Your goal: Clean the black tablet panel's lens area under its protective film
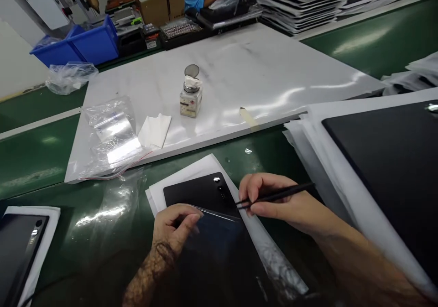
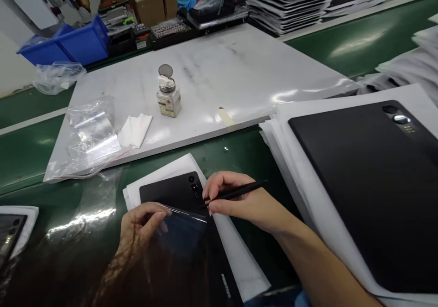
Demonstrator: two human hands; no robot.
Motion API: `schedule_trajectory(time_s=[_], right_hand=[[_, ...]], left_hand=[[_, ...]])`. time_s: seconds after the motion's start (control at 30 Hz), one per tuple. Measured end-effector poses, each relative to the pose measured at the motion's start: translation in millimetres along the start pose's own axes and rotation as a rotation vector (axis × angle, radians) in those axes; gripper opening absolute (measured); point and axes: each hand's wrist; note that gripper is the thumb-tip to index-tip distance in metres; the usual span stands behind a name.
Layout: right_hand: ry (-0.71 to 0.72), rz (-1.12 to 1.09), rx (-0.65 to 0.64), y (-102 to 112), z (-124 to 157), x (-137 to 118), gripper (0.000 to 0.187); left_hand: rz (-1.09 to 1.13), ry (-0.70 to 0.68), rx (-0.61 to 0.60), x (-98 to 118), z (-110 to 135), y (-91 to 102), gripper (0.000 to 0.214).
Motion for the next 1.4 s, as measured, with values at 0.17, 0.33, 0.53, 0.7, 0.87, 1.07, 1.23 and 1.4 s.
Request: schedule_trajectory(time_s=[0.17,0.33,0.53,0.7,0.87,1.07,1.23,1.4], right_hand=[[-0.163,-0.068,0.025,3.6,5.6,7.7,0.044],[-0.181,-0.071,-0.027,2.7,4.8,17.0,0.042],[-0.129,-0.113,-0.012,-0.5,4.1,22.5,0.036],[-0.049,-0.141,0.019,-6.7,12.1,5.4,0.034],[0.053,-0.245,0.215,-18.4,11.5,10.4,0.034],[0.109,-0.223,0.656,-36.9,-15.8,42.9,0.042],[0.137,-0.137,0.728,-40.6,-20.8,55.2,0.039],[0.129,-0.115,0.713,-42.8,-19.0,51.7,0.038]], left_hand=[[-0.011,-0.04,0.034,0.2,0.6,-2.6,0.008],[-0.056,-0.059,0.031,-0.7,1.2,-2.3,0.01],[-0.089,-0.063,0.044,0.6,2.0,-3.2,0.012],[-0.096,-0.044,0.063,4.2,3.0,-5.4,0.013],[-0.104,-0.058,0.068,-2.7,4.8,-3.9,0.01],[-0.174,-0.126,0.018,-7.6,5.2,-2.3,0.007],[-0.268,-0.185,-0.007,-5.5,5.5,-2.8,0.007],[-0.278,-0.183,-0.034,-4.3,5.8,-1.2,0.008]])
Point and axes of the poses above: each hand's wrist, its own z-axis away from the middle knuckle, its own y-axis out of the back of the hand, x = y × z, and after that the axes turned 2 degrees about x, right-handed
